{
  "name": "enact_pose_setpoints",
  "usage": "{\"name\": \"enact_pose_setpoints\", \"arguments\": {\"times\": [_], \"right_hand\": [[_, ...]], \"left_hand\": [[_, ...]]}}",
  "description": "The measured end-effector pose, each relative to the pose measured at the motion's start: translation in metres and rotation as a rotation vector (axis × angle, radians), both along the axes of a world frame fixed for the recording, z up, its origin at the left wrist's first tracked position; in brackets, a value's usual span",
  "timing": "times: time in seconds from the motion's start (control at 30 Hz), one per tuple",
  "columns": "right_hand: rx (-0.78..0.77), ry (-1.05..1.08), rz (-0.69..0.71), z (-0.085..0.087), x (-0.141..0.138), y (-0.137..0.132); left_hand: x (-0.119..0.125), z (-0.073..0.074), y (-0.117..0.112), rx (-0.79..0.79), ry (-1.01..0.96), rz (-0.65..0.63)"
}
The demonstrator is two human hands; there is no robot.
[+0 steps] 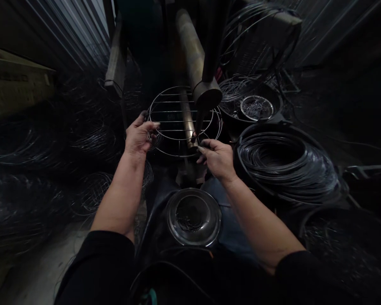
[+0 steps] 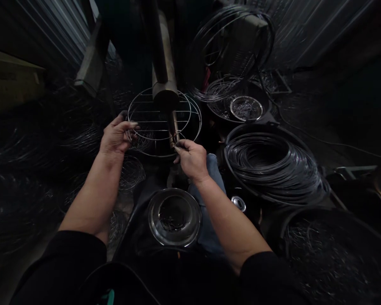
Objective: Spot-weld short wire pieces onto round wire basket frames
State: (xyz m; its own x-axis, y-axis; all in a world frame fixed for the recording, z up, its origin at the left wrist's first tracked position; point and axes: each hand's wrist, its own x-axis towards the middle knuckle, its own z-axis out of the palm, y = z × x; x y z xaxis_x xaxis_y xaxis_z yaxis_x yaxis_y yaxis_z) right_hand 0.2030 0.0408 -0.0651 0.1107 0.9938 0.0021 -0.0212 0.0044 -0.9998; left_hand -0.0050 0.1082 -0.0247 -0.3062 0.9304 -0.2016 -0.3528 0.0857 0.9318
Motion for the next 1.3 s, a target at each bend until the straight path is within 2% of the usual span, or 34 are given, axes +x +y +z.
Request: {"name": "enact_pose_setpoints", "arguments": {"times": [0.2, 0.33, 0.4, 0.47, 0.57, 0.67, 0.93, 1.03, 1.1, 1.13, 1.17, 1.2, 1.27, 1.3], "right_hand": [[-0.08, 0.067, 0.009, 0.009, 0.0, -0.002], [-0.171, 0.177, 0.145, 0.019, 0.017, -0.003], [-0.156, 0.139, 0.232, 0.021, 0.024, -0.004], [-0.08, 0.007, 0.272, 0.018, 0.026, -0.005], [0.051, -0.167, 0.195, 0.011, 0.02, -0.005], [0.074, -0.181, 0.112, 0.005, 0.012, -0.004], [0.113, -0.223, 0.117, -0.002, 0.015, 0.001], [0.172, -0.319, 0.023, -0.008, 0.022, -0.018], [0.214, -0.44, -0.05, -0.013, 0.023, -0.042], [0.214, -0.52, -0.031, -0.018, 0.022, -0.057], [0.189, -0.612, 0.053, -0.024, 0.018, -0.073], [0.13, -0.718, 0.215, -0.031, 0.013, -0.089], [-0.069, -0.954, 0.675, -0.049, -0.003, -0.118], [-0.177, -1.073, 0.822, -0.059, -0.012, -0.13]], "left_hand": [[-0.001, 0.001, -0.002, -0.03, 0.001, -0.069], [-0.001, 0.001, -0.002, -0.057, -0.008, -0.06], [-0.002, 0.001, -0.001, -0.07, -0.012, -0.059], [-0.001, 0.002, -0.001, -0.066, -0.017, -0.062], [0.0, 0.002, -0.001, -0.048, -0.023, -0.036], [0.001, 0.001, -0.001, -0.079, -0.033, -0.003], [0.002, -0.009, -0.001, -0.098, -0.016, -0.06], [0.002, -0.014, 0.001, -0.1, -0.042, -0.048], [0.001, -0.018, 0.002, -0.123, -0.076, -0.01], [0.001, -0.019, 0.001, -0.133, -0.093, 0.009], [0.0, -0.02, 0.0, -0.14, -0.105, 0.027], [0.0, -0.02, -0.003, -0.142, -0.115, 0.039], [-0.002, -0.02, -0.012, -0.13, -0.121, 0.054], [-0.002, -0.02, -0.017, -0.121, -0.115, 0.058]]}}
